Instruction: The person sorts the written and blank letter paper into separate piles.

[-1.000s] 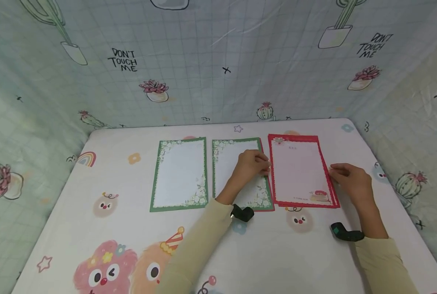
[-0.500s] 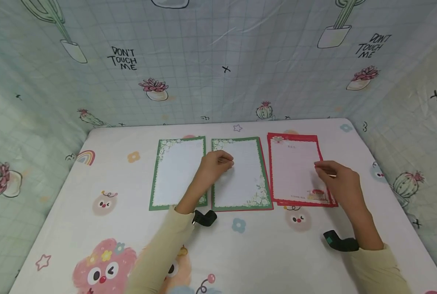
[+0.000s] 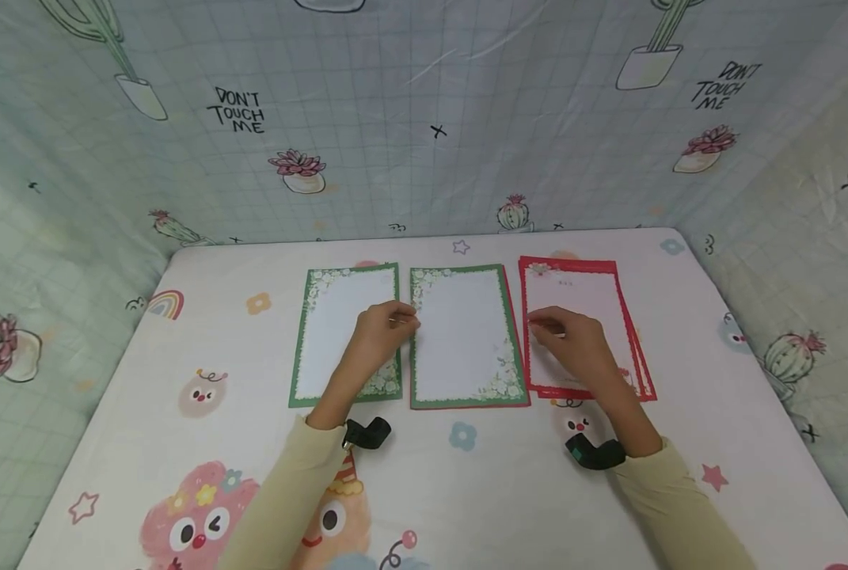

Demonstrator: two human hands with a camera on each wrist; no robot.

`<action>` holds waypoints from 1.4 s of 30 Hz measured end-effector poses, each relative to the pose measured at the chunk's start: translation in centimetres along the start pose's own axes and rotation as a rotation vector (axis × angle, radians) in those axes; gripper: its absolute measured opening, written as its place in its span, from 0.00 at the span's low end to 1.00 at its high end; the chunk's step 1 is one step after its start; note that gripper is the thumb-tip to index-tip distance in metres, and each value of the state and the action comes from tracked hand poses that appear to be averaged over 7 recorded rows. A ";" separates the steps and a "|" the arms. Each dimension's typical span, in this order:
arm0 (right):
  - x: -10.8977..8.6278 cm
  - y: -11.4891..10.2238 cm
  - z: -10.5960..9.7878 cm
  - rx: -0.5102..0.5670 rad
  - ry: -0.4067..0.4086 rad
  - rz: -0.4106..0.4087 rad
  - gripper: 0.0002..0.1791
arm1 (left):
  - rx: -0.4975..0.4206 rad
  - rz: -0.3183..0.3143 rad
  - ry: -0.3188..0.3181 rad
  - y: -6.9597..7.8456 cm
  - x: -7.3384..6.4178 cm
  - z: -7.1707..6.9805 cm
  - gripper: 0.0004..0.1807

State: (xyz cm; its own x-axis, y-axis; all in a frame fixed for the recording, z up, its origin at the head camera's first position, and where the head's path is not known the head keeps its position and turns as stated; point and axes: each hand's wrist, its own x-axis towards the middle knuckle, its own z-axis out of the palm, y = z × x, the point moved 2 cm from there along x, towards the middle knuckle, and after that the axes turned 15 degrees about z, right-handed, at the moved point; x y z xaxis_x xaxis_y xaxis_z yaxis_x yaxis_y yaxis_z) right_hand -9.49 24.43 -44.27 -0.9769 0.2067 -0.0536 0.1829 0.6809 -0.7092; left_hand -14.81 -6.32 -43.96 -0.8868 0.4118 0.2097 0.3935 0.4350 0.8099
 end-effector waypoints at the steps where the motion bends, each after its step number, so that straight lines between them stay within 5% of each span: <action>1: 0.2 -0.3 0.4 0.007 -0.008 0.001 0.17 | 0.000 -0.009 -0.007 -0.2 0.0 0.0 0.16; 10: 1.7 -1.8 2.5 -0.017 -0.053 0.036 0.19 | -0.004 -0.110 -0.065 -1.1 -0.1 0.5 0.23; 20: 0.3 -2.1 2.7 -0.207 -0.007 -0.001 0.19 | 0.015 -0.106 -0.084 -1.1 0.0 0.7 0.27; 36: 0.5 -0.4 3.0 -0.069 -0.080 0.068 0.22 | -0.065 -0.086 0.012 -1.2 0.0 1.0 0.23; 42: 0.7 0.0 3.1 -0.042 -0.081 0.098 0.22 | -0.050 -0.124 -0.009 -1.6 0.4 1.3 0.22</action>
State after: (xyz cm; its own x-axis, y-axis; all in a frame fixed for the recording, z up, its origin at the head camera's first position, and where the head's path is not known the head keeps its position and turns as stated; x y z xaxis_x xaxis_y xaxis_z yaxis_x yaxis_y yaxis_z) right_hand -10.47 22.36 -46.46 -0.9594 0.2179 -0.1789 0.2811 0.6894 -0.6676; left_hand -15.47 -5.80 -45.90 -0.9257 0.3644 0.1019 0.2686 0.4429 0.8554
